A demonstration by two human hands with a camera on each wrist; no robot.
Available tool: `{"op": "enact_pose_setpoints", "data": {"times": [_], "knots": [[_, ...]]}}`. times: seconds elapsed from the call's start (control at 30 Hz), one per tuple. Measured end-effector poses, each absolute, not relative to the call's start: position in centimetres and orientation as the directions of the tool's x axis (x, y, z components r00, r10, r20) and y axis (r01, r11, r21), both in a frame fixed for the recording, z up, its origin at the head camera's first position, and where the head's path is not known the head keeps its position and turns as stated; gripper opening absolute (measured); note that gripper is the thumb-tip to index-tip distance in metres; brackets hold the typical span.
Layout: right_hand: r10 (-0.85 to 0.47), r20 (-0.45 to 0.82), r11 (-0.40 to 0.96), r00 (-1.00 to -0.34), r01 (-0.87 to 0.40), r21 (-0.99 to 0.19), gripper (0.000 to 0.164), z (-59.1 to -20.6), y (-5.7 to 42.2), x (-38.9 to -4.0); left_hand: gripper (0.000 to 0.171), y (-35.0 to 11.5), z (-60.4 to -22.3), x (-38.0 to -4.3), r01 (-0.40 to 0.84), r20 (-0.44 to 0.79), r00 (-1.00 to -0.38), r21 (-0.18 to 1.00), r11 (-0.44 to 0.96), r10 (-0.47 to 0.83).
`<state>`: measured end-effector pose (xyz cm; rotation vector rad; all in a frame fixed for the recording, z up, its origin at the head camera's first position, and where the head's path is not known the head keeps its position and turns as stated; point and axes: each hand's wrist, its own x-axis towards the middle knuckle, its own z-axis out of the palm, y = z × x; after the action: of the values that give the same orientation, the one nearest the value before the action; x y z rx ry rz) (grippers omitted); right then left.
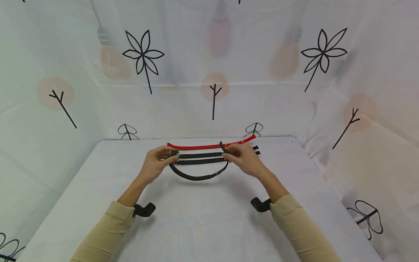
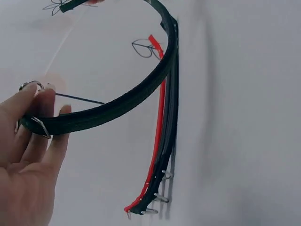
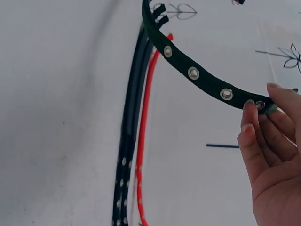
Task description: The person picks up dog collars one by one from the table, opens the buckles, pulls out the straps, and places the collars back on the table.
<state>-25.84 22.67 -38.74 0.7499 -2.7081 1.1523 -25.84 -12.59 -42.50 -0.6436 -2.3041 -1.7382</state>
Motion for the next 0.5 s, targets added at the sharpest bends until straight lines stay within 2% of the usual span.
{"op": "enact_pose_setpoints", "data": {"times": [0.23, 0.5], "knots": [[-0.356, 0.263, 0.599, -0.897, -0.435, -0.672, 0.022, -39.3, 24.3, -26.3, 0.015, -13.0, -42.7, -25.9, 0.423, 0.403, -0.905, 0.817, 0.391, 0.137], [-0.322, 0.239, 0.616, -0.916, -0.395, -0.682, 0.018, -40.4, 26.4, -26.7, 0.014, -14.2, -43.4, -25.8, 0.257, 0.294, -0.956, 0.84, 0.478, -0.004]]}}
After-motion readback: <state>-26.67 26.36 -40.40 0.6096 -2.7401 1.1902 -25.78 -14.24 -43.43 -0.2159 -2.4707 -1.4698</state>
